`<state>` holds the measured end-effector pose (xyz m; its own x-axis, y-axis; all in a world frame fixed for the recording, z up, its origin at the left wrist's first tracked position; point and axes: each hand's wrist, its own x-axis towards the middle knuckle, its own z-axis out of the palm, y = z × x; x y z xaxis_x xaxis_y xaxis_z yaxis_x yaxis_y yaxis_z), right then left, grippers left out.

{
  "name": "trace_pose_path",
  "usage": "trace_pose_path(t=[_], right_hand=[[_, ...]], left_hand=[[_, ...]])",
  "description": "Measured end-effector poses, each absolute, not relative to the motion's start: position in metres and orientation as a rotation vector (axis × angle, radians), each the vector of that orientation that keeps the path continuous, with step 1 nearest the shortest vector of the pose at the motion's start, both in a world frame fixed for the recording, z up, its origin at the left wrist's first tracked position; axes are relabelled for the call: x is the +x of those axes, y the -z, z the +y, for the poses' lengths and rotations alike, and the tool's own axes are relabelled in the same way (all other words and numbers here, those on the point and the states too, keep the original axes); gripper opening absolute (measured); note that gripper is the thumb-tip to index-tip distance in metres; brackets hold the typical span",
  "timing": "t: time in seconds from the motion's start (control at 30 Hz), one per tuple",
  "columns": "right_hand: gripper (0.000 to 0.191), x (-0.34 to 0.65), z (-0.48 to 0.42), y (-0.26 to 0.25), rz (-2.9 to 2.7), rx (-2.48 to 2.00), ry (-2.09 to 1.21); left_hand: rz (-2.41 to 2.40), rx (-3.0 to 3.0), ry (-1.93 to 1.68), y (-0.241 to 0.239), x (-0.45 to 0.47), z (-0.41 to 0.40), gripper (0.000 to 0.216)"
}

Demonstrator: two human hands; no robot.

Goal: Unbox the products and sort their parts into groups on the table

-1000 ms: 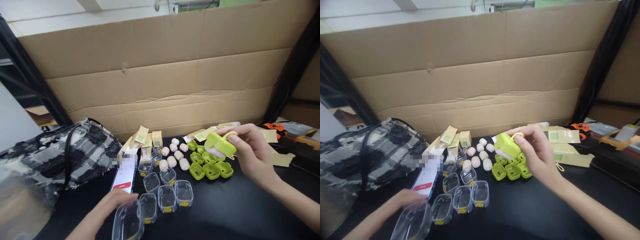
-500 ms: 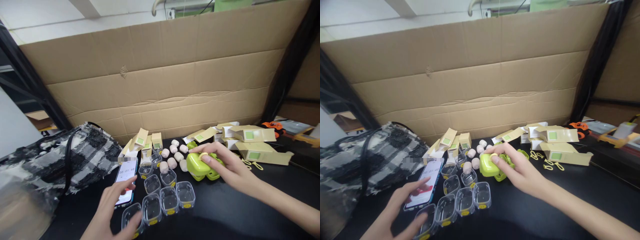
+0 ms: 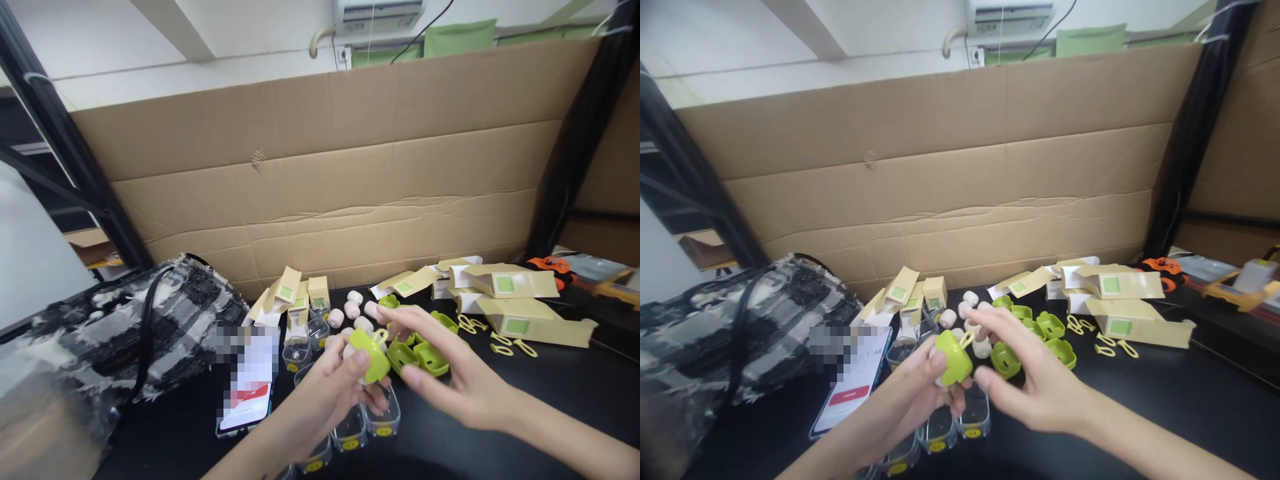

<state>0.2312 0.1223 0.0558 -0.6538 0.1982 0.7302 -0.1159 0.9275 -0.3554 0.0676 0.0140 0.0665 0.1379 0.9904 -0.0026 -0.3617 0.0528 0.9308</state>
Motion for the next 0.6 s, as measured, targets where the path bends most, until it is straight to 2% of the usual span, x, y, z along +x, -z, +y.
trace_pose_path(t=[0.07,0.23,0.33,0.5,0.6], right_hand=[[0.059,0.23,0.117,-0.053,-2.284,-0.074,-0.37],[0.05,0.225,0.099,-0.047,-2.229,-0.061,-0.153],[0.049,0.225,0.093,-0.047,-2.215,0.0,-0.073],[0.047,0.223,0.09,-0.045,-2.267,0.073,-0.058],[0.045,0.223,0.089,-0.047,-2.286,0.083,-0.078]], left_hand=[[0.952,1.041,-1.224,-0.064,0.065,0.011,0.044],[1.179,1.185,-1.075,-0.056,0.065,0.005,0.057],[1.16,1.183,-1.047,-0.052,0.066,0.004,0.062],[1.179,1.182,-1.067,-0.042,0.072,0.004,0.088],[1.209,1.154,-1.11,-0.044,0.076,0.003,0.092]])
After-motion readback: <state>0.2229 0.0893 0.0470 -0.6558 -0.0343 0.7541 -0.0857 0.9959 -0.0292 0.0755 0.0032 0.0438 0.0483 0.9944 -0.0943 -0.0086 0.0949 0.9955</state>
